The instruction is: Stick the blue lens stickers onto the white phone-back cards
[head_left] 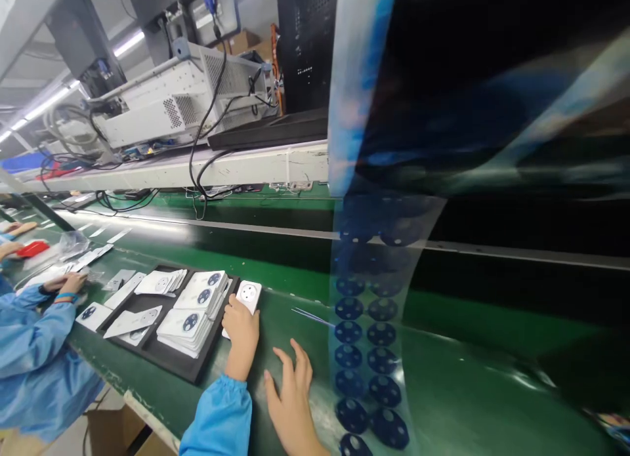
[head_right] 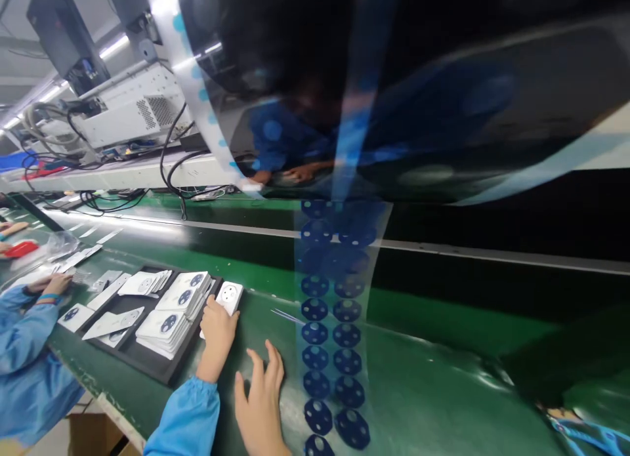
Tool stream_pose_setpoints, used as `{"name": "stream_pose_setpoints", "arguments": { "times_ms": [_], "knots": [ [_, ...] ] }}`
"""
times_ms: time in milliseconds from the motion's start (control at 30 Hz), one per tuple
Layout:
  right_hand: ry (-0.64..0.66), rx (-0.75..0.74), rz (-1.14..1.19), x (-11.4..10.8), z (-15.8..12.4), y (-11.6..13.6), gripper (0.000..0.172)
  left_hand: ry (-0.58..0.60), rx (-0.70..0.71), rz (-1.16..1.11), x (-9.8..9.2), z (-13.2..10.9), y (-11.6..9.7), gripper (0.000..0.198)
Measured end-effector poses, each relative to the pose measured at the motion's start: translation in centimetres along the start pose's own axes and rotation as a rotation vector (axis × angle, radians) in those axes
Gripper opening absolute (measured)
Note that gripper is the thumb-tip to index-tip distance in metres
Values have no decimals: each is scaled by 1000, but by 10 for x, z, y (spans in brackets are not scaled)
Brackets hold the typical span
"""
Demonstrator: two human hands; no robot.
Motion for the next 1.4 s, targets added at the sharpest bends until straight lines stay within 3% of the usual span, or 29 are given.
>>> {"name": "stream_pose_setpoints", "arguments": {
  "times_ms": [367,600,733,833,967,1067,1200,1300,1400],
  "knots": [
    [-31,-27,-60,-8,2,11,21,-112,265,3,-15,-1,-4,36],
    [-6,-66,-52,-3,1,5,23,-216,264,46,-13,0,-5,36],
    [17,-84,-80,0,0,3,26,-214,288,38,-14,9,-5,36],
    [25,-97,-92,0,-3,4,28,-196,335,40,-19,3,-7,37],
    [45,-122,-113,2,-6,0,27,-119,453,74,-42,-4,12,35],
    [47,-163,-183,9,-8,-9,25,-33,483,140,-87,37,63,31],
    [59,-222,-322,19,-7,-17,23,133,404,260,-148,146,151,38],
    [53,-233,-390,21,-5,-12,26,316,364,356,-154,213,196,41],
    [53,-242,-470,20,-2,0,34,472,386,436,-132,249,214,40]
  ]
}}
Point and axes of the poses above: each hand's wrist, its own z-axis towards the middle knuckle, its own x-axis out of the palm, y = z × x, the point moved 6 cm from there along z, towards the middle knuckle, and after that the axes turned 14 degrees about y, right-handed, at the moved point
